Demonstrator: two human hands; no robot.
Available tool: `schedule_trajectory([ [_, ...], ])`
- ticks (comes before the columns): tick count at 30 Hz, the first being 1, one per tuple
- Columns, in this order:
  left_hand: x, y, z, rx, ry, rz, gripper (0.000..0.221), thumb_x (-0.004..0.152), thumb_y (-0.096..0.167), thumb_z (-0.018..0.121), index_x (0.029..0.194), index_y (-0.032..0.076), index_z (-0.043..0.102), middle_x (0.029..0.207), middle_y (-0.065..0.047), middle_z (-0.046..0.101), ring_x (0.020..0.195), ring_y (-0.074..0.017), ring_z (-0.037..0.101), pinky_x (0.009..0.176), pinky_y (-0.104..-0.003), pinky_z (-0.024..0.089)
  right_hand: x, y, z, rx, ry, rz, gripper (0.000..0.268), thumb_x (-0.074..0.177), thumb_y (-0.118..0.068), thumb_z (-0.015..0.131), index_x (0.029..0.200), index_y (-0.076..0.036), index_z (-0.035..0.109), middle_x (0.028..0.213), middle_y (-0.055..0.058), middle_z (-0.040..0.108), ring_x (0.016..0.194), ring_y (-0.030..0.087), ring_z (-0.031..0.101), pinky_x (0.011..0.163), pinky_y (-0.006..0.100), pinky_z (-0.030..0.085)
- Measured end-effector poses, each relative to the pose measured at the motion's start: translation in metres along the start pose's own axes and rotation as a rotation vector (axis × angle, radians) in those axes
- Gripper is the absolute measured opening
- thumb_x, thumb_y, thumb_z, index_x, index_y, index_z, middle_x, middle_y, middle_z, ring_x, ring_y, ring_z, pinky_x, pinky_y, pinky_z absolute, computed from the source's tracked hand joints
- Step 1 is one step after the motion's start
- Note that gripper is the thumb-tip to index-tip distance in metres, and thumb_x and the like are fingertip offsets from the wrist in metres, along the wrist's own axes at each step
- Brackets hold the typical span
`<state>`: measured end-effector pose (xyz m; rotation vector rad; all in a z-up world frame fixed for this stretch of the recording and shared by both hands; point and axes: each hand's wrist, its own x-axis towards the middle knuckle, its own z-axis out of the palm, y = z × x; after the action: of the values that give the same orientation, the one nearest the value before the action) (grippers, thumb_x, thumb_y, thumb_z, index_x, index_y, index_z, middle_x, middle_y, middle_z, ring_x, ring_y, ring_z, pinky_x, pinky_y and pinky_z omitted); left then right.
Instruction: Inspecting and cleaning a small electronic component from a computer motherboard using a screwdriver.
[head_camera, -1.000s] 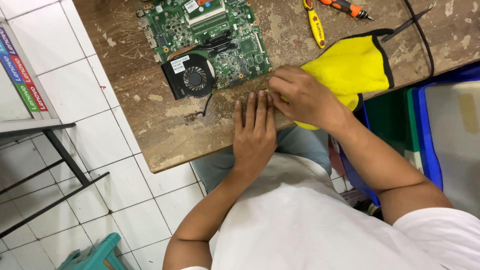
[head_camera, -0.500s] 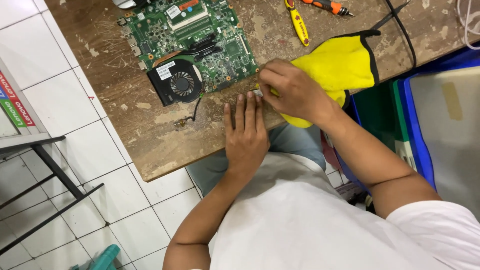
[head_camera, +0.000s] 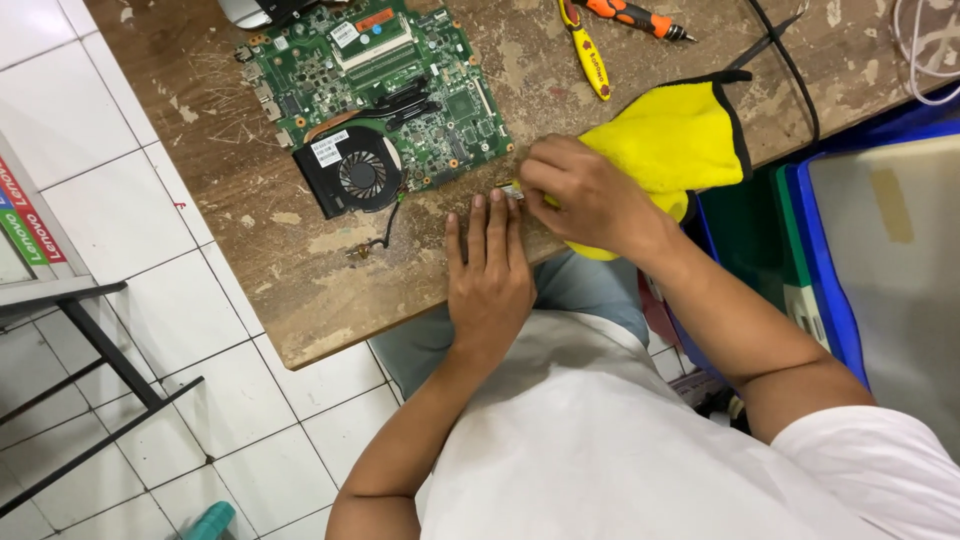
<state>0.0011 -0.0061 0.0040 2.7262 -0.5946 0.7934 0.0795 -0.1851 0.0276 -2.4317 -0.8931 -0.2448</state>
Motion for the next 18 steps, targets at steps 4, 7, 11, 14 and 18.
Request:
schedule_trajectory([
  [4, -0.004, -0.001, 0.006, -0.021, -0.003, 0.0, 0.042, 0.107, 0.003, 0.049, 0.141, 0.0, 0.075, 0.149, -0.023, 0.069, 0.144, -0.041, 0.061, 0.124, -0.063, 0.043, -0.001, -0.012, -0.012, 0.082, -0.066, 0.001, 0.019, 0.094, 0.011, 0.069, 0.09, -0.006, 0.059, 0.082, 0.011, 0.055, 0.092, 0.043, 0.069, 0.082, 0.05, 0.058],
  [7, -0.003, 0.001, 0.006, -0.018, -0.01, -0.001, 0.043, 0.107, 0.004, 0.05, 0.142, 0.001, 0.074, 0.149, -0.023, 0.068, 0.145, -0.0411, 0.06, 0.124, -0.064, 0.043, 0.003, -0.008, -0.01, 0.08, -0.056, 0.042, 0.018, 0.093, 0.006, 0.073, 0.091, -0.005, 0.059, 0.082, 0.012, 0.054, 0.092, 0.043, 0.068, 0.081, 0.05, 0.057],
  [11, 0.0, 0.0, 0.003, -0.011, -0.001, 0.004, 0.044, 0.108, 0.003, 0.048, 0.142, 0.001, 0.075, 0.149, -0.023, 0.069, 0.145, -0.0399, 0.06, 0.125, -0.062, 0.042, 0.012, -0.005, -0.007, 0.05, -0.01, 0.047, 0.017, 0.094, 0.005, 0.071, 0.091, -0.006, 0.058, 0.083, 0.01, 0.054, 0.093, 0.04, 0.069, 0.083, 0.048, 0.056],
  [14, -0.002, 0.0, 0.003, -0.01, -0.006, 0.0, 0.044, 0.108, 0.003, 0.046, 0.143, 0.001, 0.074, 0.149, -0.023, 0.069, 0.146, -0.04, 0.06, 0.126, -0.062, 0.041, 0.013, -0.002, -0.005, 0.009, -0.026, 0.042, 0.017, 0.094, 0.005, 0.071, 0.092, -0.007, 0.06, 0.085, 0.01, 0.056, 0.095, 0.039, 0.07, 0.085, 0.047, 0.056],
  [18, -0.004, 0.001, 0.006, -0.022, -0.013, -0.01, 0.045, 0.108, 0.004, 0.046, 0.143, 0.0, 0.073, 0.15, -0.024, 0.068, 0.146, -0.0406, 0.059, 0.126, -0.063, 0.041, 0.006, 0.002, -0.005, 0.02, -0.11, 0.023, 0.014, 0.092, 0.006, 0.069, 0.093, -0.007, 0.062, 0.089, 0.012, 0.062, 0.1, 0.041, 0.071, 0.089, 0.049, 0.057],
])
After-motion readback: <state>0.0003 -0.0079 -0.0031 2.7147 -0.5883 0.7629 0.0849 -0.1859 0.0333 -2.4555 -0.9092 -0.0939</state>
